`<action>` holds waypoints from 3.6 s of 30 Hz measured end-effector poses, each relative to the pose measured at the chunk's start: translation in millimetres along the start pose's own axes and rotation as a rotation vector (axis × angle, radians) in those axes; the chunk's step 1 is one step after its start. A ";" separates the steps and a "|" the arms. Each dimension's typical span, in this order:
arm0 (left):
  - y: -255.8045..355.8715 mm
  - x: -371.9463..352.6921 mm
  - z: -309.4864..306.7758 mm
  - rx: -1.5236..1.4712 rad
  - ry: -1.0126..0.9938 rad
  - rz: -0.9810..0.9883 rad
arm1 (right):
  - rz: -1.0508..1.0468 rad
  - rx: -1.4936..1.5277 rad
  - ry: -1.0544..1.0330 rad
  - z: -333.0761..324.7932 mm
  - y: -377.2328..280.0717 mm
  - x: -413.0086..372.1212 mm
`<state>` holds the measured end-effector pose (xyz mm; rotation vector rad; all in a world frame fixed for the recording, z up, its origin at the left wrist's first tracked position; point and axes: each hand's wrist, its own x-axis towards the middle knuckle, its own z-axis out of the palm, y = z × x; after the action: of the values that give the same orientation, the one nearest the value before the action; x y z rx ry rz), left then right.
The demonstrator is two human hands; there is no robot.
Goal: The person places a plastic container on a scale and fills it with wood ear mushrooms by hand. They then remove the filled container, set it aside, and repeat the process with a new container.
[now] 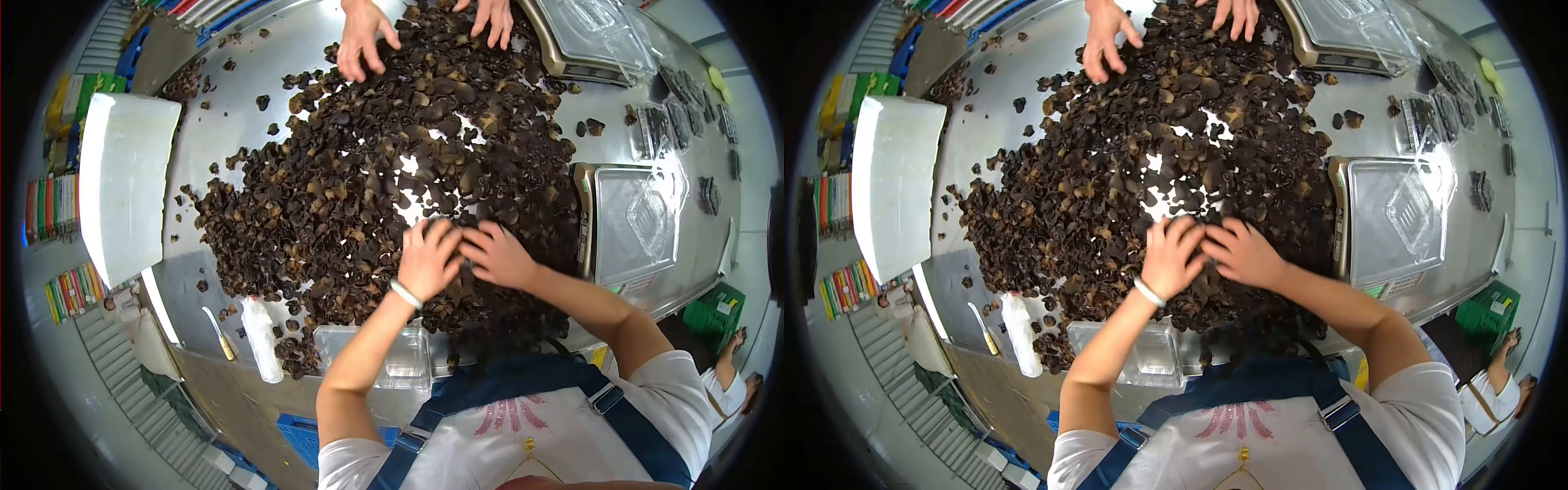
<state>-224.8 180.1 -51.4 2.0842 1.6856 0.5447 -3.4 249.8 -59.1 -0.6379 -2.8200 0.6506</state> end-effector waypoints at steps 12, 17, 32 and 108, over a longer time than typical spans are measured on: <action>-42.9 30.2 -26.0 0.272 0.147 -0.213 | 0.136 -0.137 0.097 -20.6 49.9 62.0; -26.3 25.3 -3.9 0.147 0.116 -0.167 | 0.150 0.012 0.105 -7.9 35.2 54.7; 53.3 -49.5 -23.3 0.166 -0.162 -0.175 | 0.350 -0.094 0.016 -40.7 -48.6 -95.6; 157.3 56.6 115.3 0.248 0.081 -0.416 | 0.737 0.108 0.542 -188.5 21.1 -382.7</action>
<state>-22.8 198.1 -61.4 1.8013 2.2538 0.3018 395.2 167.4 70.2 -1.5750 -1.9982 0.5980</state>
